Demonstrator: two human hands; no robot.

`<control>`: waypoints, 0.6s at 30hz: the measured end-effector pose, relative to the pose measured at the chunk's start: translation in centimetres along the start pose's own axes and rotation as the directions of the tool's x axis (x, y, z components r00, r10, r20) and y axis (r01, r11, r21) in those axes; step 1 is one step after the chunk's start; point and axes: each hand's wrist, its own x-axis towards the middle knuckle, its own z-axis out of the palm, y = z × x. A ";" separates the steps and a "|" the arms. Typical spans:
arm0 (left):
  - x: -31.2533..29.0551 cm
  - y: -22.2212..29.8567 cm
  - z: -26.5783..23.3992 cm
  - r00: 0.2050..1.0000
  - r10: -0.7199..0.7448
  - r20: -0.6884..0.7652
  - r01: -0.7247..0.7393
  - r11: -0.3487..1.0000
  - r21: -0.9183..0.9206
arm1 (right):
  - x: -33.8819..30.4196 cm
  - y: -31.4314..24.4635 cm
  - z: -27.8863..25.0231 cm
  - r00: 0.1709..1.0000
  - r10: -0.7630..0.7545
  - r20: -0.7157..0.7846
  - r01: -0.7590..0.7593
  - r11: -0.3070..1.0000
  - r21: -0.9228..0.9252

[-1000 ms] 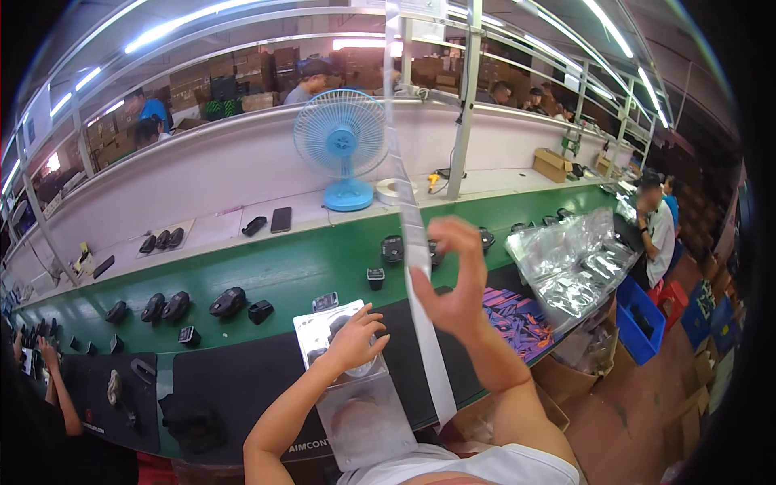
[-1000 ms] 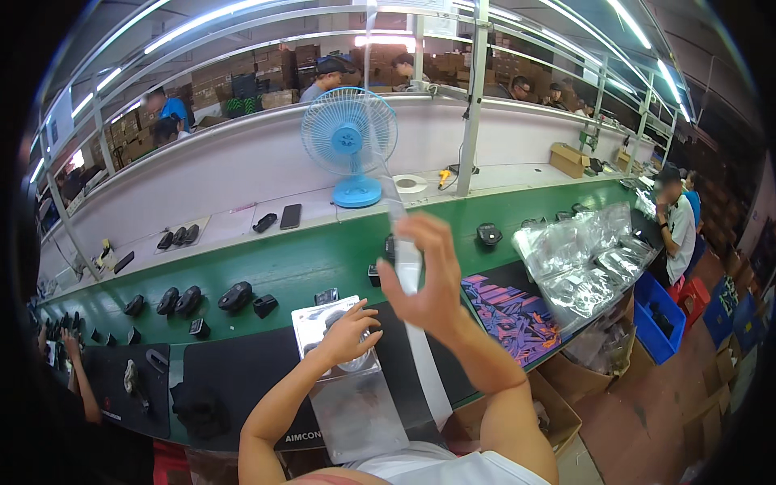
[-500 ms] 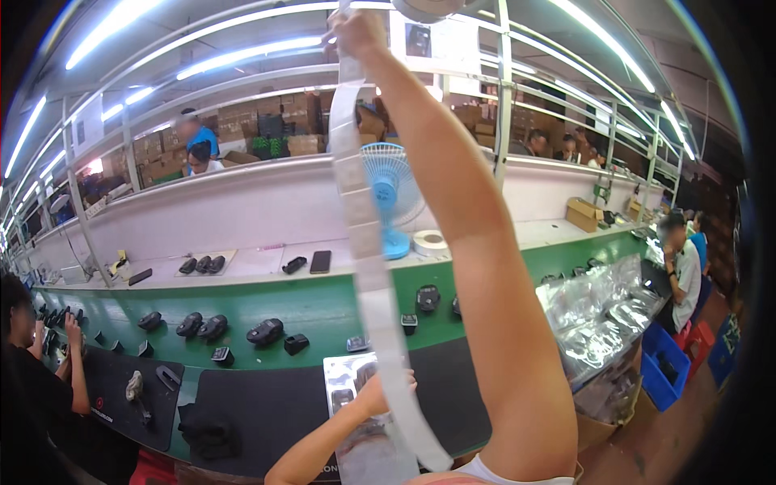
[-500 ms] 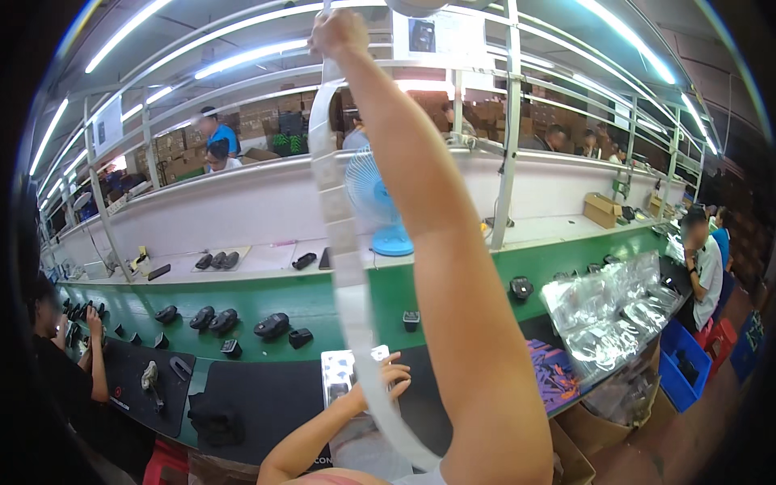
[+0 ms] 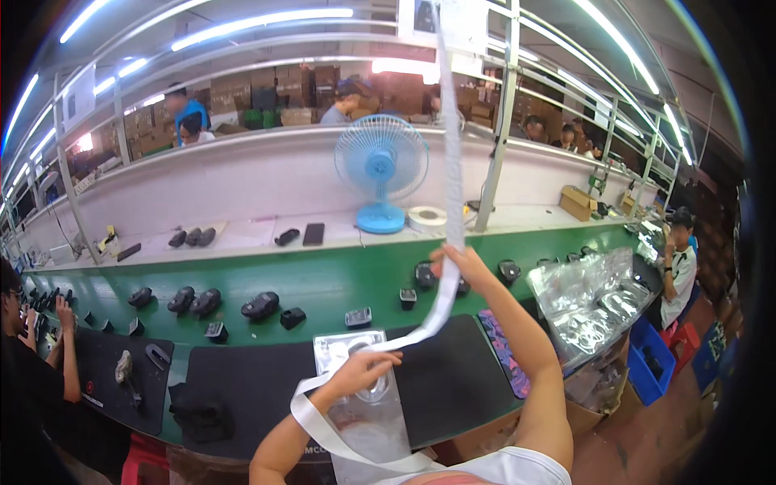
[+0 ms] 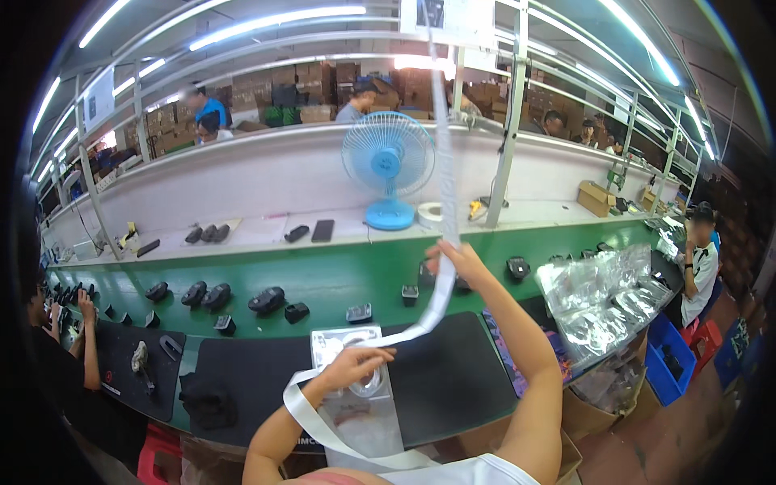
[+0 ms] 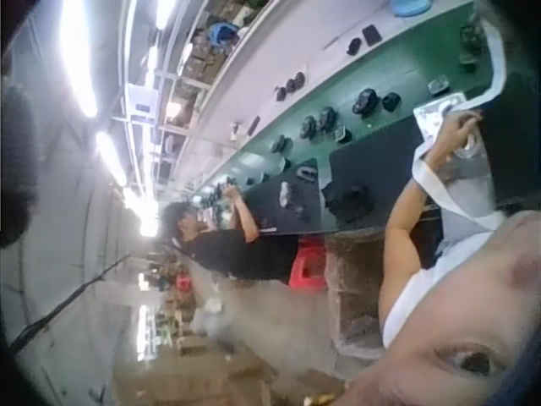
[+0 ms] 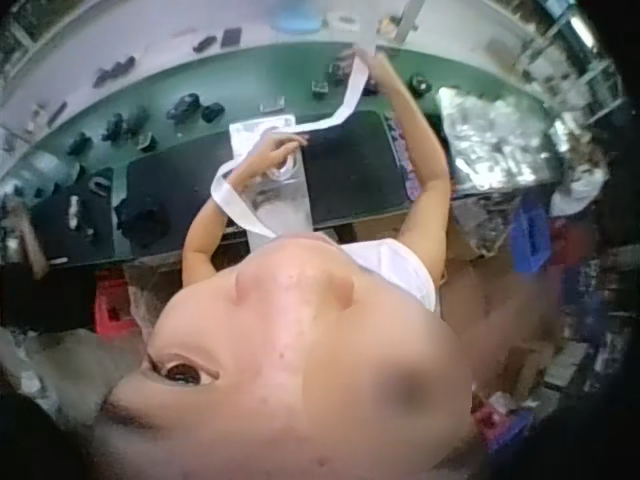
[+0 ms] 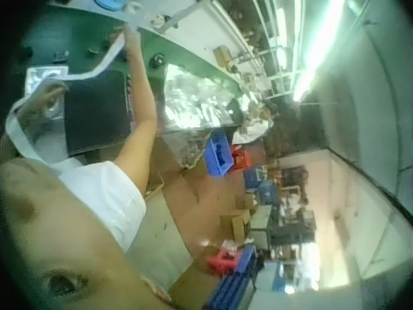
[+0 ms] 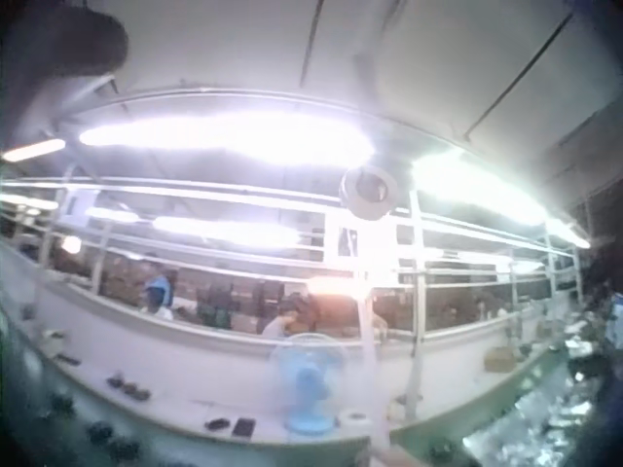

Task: Applying adhesive labels to plastic packaging trays for computer mice on an assembly line.

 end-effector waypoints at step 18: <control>11.9 0.8 8.1 0.942 0.214 0.258 -0.208 0.977 -0.048 | -10.7 2.0 2.0 0.965 0.244 -0.096 -0.192 0.907 0.374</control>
